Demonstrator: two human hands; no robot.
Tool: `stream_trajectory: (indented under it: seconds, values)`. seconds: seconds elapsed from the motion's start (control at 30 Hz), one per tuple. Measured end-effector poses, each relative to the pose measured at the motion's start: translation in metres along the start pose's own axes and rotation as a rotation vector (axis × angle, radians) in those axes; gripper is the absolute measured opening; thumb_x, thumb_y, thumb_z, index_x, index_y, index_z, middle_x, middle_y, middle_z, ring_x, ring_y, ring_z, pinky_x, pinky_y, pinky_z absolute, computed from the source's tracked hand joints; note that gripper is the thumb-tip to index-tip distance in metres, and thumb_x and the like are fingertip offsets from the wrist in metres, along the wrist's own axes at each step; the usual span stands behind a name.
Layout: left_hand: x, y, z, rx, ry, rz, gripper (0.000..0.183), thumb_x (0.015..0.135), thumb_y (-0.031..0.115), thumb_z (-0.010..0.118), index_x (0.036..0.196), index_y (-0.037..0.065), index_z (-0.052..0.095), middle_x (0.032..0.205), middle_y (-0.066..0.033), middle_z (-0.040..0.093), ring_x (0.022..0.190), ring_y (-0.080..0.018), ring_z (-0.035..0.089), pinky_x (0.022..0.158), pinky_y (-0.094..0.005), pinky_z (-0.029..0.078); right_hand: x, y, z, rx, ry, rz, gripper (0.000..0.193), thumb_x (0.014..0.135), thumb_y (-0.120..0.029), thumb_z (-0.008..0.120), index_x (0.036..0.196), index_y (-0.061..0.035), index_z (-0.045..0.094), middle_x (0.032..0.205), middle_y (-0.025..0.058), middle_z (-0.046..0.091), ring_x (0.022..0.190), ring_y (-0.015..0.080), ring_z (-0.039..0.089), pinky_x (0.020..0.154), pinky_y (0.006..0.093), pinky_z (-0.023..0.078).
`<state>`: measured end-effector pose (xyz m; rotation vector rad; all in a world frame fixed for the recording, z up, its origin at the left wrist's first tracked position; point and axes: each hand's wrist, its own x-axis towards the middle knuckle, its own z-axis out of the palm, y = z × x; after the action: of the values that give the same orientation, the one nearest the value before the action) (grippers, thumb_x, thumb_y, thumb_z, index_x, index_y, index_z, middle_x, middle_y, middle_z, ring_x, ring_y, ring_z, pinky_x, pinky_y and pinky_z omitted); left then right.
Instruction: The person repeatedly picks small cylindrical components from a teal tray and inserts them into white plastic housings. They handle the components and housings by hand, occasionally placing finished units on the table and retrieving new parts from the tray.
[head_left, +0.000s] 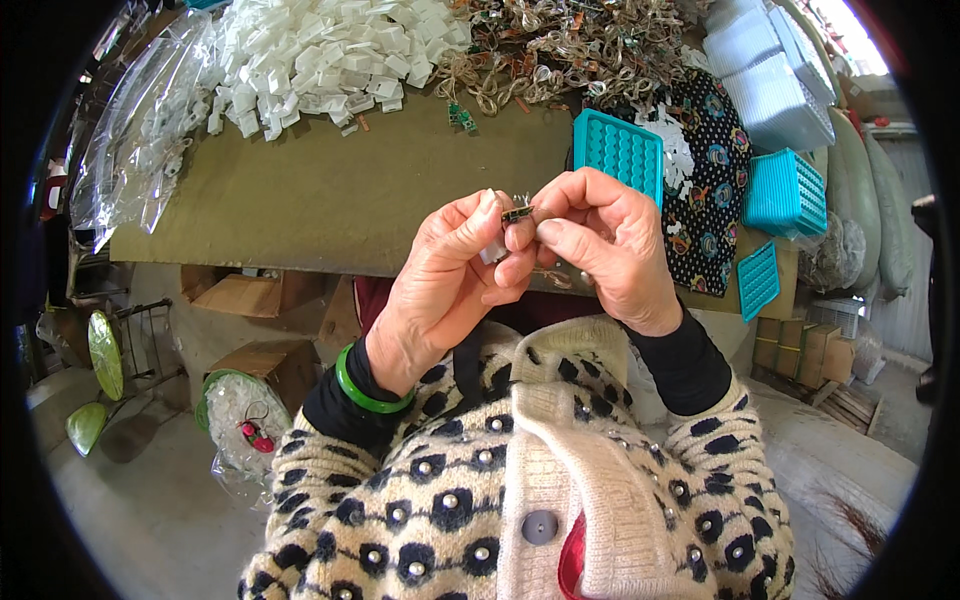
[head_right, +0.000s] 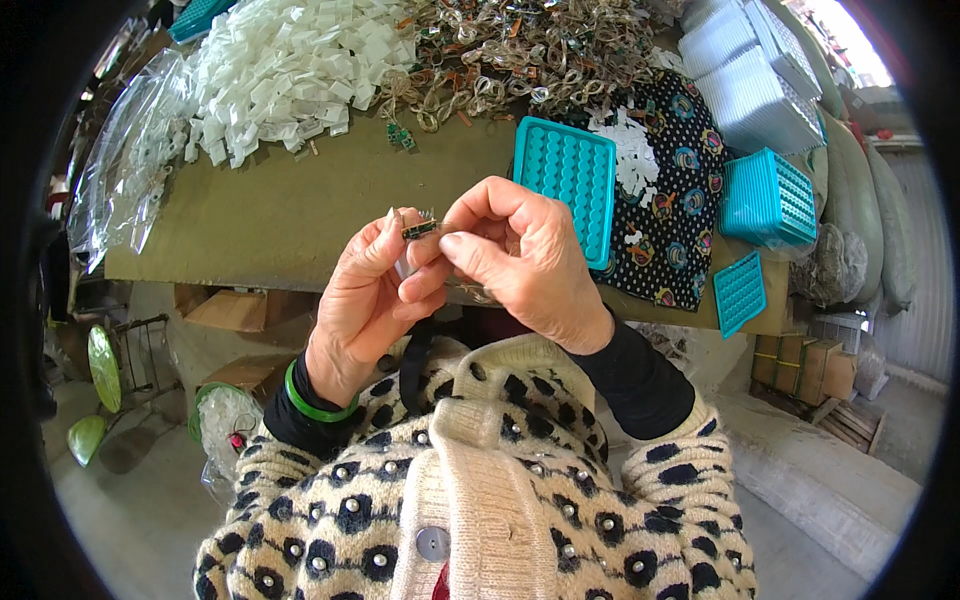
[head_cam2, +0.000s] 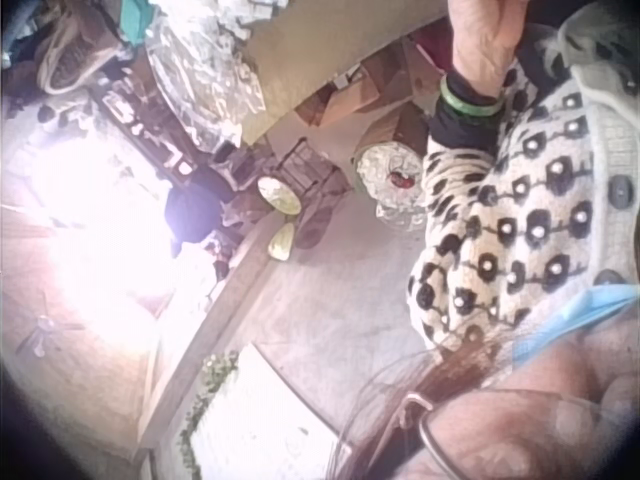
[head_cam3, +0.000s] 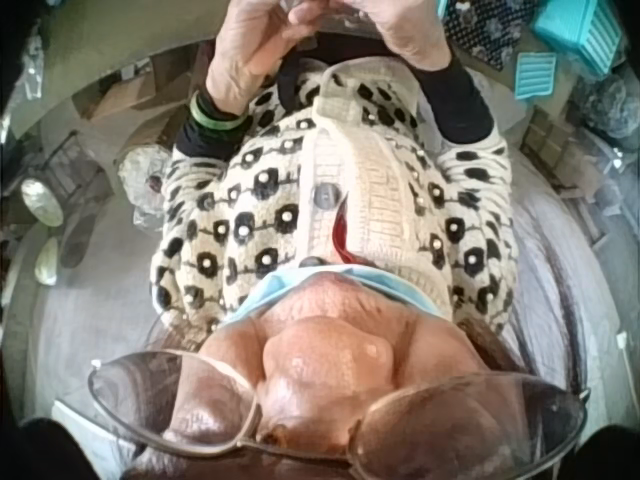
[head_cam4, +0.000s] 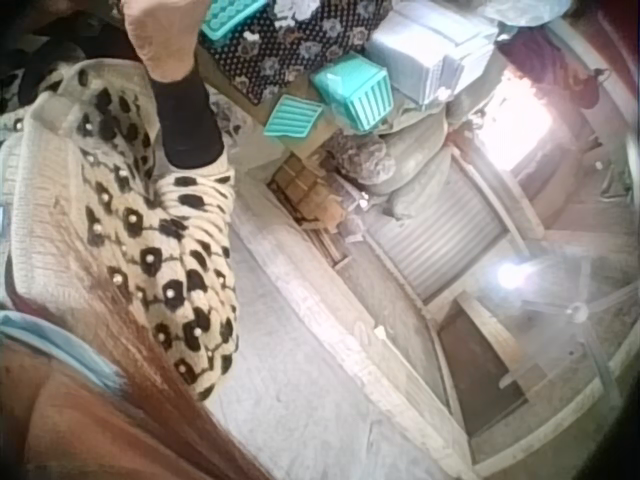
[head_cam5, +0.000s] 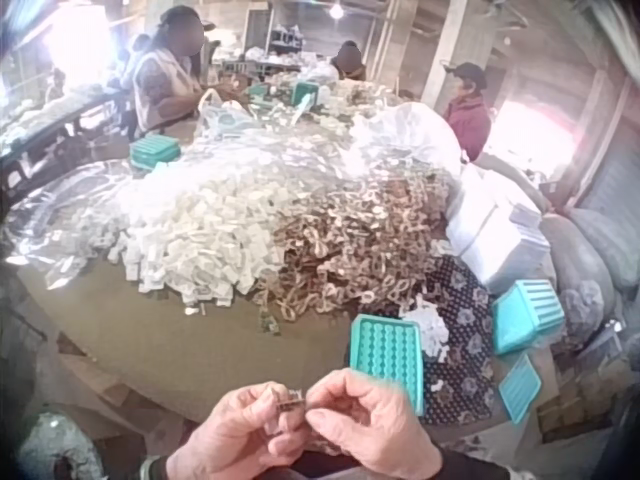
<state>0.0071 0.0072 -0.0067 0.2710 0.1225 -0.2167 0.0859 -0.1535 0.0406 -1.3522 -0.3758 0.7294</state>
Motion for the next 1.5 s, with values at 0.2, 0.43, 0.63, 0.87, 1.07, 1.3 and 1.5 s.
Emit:
stream_trajectory:
  seconds: [0.2, 0.43, 0.63, 0.87, 1.07, 1.3, 1.5]
  values:
    - [0.0, -0.001, -0.004, 0.051, 0.004, -0.003, 0.021, 0.097, 0.027, 0.062, 0.102, 0.007, 0.059, 0.086, -0.0029, 0.057, 0.062, -0.011, 0.047, 0.047, -0.0208, 0.036, 0.003, 0.005, 0.003, -0.301, 0.089, -0.088, 0.004, 0.089, 0.001, 0.064, 0.091, -0.0001, 0.061, 0.082, 0.0018, 0.068, 0.074, 0.0074, 0.066, 0.065, 0.0224, 0.052]
    - [-0.002, -0.002, -0.003, 0.072, 0.012, -0.016, 0.02, 0.097, 0.026, 0.063, 0.101, 0.007, 0.059, 0.084, -0.0038, 0.056, 0.062, -0.0118, 0.049, 0.047, -0.0209, 0.036, 0.003, 0.006, 0.0, -0.254, 0.066, -0.101, 0.004, 0.086, 0.003, 0.06, 0.086, -0.0005, 0.059, 0.08, 0.0015, 0.065, 0.072, 0.0074, 0.065, 0.063, 0.0227, 0.051]
    - [-0.005, -0.003, 0.006, 0.141, 0.012, 0.034, 0.023, 0.096, 0.026, 0.064, 0.087, 0.006, 0.058, 0.082, -0.0064, 0.06, 0.063, -0.013, 0.056, 0.048, -0.022, 0.037, 0.005, 0.003, 0.002, -0.042, 0.076, 0.009, 0.005, 0.08, 0.002, 0.053, 0.08, -0.0003, 0.057, 0.078, 0.0043, 0.063, 0.066, 0.011, 0.062, 0.06, 0.025, 0.05]
    - [-0.007, 0.007, 0.003, 0.087, 0.02, 0.052, 0.02, 0.096, 0.026, 0.065, 0.099, 0.007, 0.06, 0.078, -0.003, 0.054, 0.061, -0.0124, 0.049, 0.047, -0.0218, 0.035, 0.005, -0.006, 0.005, -0.433, 0.056, -0.162, 0.006, 0.081, 0.002, 0.056, 0.087, 0.0007, 0.057, 0.083, 0.0088, 0.064, 0.072, 0.0179, 0.064, 0.067, 0.0287, 0.051]
    - [-0.011, 0.016, 0.006, 0.086, 0.032, -0.017, 0.021, 0.095, 0.022, 0.067, 0.087, 0.004, 0.058, 0.073, -0.0044, 0.06, 0.059, -0.0142, 0.059, 0.048, -0.0239, 0.039, 0.004, -0.008, 0.022, -0.808, 0.013, -0.64, 0.019, 0.079, 0.011, 0.065, 0.093, -0.001, 0.061, 0.088, 0.0108, 0.06, 0.078, 0.0274, 0.061, 0.067, 0.0322, 0.051]
    - [-0.017, 0.034, 0.008, 0.517, 0.111, 0.201, 0.018, 0.091, 0.019, 0.072, 0.092, 0.002, 0.066, 0.077, -0.0018, 0.063, 0.065, -0.0092, 0.056, 0.059, -0.0218, 0.044, 0.001, 0.009, 0.032, -0.506, 0.072, -0.417, 0.012, 0.086, 0.009, 0.063, 0.094, -0.0004, 0.06, 0.088, 0.0068, 0.059, 0.073, 0.017, 0.059, 0.064, 0.0264, 0.047]
    - [-0.001, 0.113, -0.023, 1.948, 0.664, 0.982, 0.016, 0.081, 0.004, 0.071, 0.097, 0.005, 0.068, 0.086, -0.0075, 0.06, 0.078, -0.0215, 0.059, 0.071, -0.0328, 0.047, -0.006, 0.012, 0.021, -0.088, 0.061, -0.123, 0.01, 0.099, -0.006, 0.057, 0.106, -0.0052, 0.051, 0.075, 0.0016, 0.056, 0.06, 0.0025, 0.042, 0.05, 0.0166, 0.029]
